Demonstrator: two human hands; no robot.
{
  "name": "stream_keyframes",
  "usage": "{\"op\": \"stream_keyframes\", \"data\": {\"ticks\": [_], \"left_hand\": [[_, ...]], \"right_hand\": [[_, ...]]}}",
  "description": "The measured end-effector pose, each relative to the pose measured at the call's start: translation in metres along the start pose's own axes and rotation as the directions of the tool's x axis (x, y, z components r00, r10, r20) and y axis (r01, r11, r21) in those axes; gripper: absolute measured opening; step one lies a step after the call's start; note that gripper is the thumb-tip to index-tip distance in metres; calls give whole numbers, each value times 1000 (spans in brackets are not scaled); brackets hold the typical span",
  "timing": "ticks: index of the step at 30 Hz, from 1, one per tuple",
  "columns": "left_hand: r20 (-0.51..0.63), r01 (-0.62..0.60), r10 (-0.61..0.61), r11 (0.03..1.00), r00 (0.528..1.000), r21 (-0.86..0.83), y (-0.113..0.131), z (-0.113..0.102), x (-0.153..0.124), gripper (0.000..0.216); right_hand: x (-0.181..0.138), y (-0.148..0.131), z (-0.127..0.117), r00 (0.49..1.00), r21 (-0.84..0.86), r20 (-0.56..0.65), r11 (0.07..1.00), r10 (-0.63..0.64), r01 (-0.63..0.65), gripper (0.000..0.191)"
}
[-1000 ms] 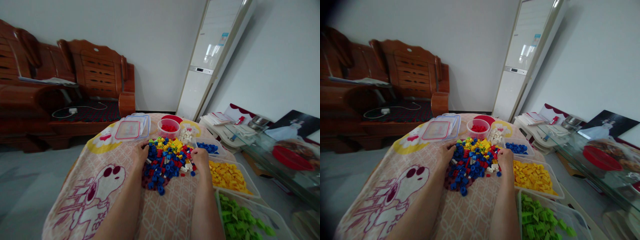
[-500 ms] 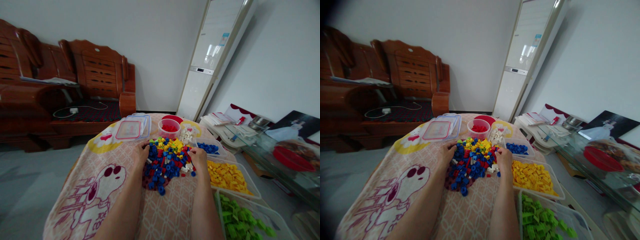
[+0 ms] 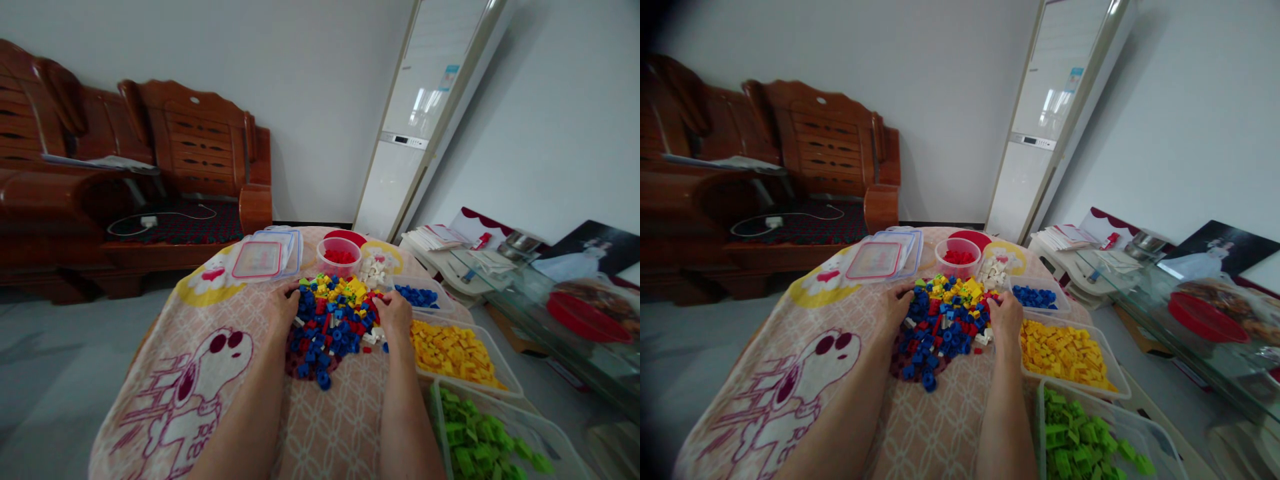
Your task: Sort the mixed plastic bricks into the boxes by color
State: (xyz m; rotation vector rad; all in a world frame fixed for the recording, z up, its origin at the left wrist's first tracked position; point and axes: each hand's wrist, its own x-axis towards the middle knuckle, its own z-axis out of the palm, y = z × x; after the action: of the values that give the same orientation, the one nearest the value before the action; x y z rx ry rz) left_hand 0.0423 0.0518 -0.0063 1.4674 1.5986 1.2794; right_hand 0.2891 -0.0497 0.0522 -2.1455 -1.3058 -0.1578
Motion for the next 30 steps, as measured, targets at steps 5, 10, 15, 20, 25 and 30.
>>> {"op": "stream_keyframes", "data": {"ticks": [5, 10, 15, 20, 25, 30], "left_hand": [[-2, -12, 12, 999, 1000, 38, -1, 0, 0, 30], [-6, -3, 3, 999, 1000, 43, -3, 1, 1, 30], [2, 5, -5, 999, 1000, 49, 3, -2, -1, 30], [-9, -14, 14, 998, 1000, 56, 2, -2, 0, 30], [-11, -21, 22, 997, 1000, 79, 0, 0, 0, 31], [4, 16, -16, 995, 1000, 96, 9, -5, -3, 31]], "right_hand": [[-5, -7, 2, 1000, -64, 7, 998, 24, -23, 18], [-3, -4, 4, 1000, -23, -18, 1000, 8, -8, 20], [2, 3, 3, 1000, 120, -19, 993, -9, 11, 28], [5, 6, 0, 999, 192, -30, 981, -32, 37, 38], [5, 7, -9, 998, 26, -10, 998, -61, 61, 35], [4, 5, -16, 987, -41, 24, 986, -161, 161, 36]]}}
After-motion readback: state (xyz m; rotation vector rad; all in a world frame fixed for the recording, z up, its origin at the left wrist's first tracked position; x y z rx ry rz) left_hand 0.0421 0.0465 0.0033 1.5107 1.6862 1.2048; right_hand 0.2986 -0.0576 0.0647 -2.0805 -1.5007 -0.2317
